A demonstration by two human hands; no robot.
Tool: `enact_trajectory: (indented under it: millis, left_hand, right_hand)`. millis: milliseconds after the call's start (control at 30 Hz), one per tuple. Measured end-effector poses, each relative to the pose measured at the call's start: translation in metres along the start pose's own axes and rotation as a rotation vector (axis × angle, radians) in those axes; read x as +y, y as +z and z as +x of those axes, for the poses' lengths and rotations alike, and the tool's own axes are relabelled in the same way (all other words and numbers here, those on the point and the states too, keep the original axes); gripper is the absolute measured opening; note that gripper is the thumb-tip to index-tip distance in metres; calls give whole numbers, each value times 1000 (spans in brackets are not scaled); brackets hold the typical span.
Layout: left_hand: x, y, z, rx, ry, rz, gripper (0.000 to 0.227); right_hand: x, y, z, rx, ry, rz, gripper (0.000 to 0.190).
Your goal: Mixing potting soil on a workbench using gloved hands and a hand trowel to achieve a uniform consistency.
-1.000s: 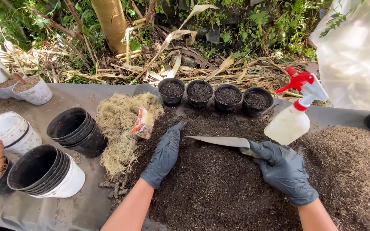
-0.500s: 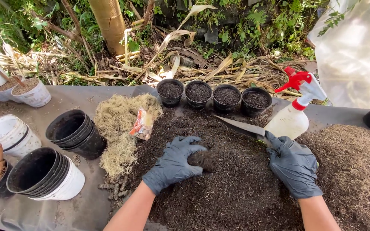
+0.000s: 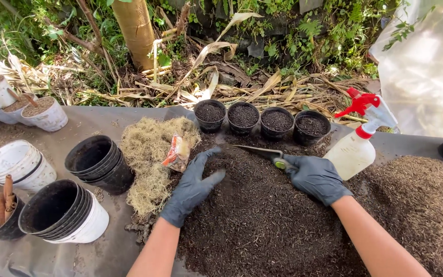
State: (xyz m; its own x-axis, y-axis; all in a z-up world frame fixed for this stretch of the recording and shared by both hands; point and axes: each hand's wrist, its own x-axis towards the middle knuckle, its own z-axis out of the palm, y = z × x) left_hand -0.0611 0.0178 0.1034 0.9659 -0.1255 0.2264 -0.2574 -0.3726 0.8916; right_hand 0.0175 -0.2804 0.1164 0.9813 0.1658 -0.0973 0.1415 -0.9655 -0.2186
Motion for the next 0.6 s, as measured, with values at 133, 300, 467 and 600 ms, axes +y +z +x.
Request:
enact_trajectory:
  millis: [133,300,467,600]
  left_hand:
    - [40,5,-1,164,-141,-80,57]
    - [58,3,-4,113,-217,-150,61]
    - [-11,17,-1,120,1,165,59]
    - [-7,27,2,-123,-254,508,88]
  right_hand:
    - [-6,-9,-10,69,-102,168,47]
    - [17,-30,-43,157,-85,242,40]
    - [97,21,-33,381,19,-208,47]
    - [87,8,-32,72,319,43,50]
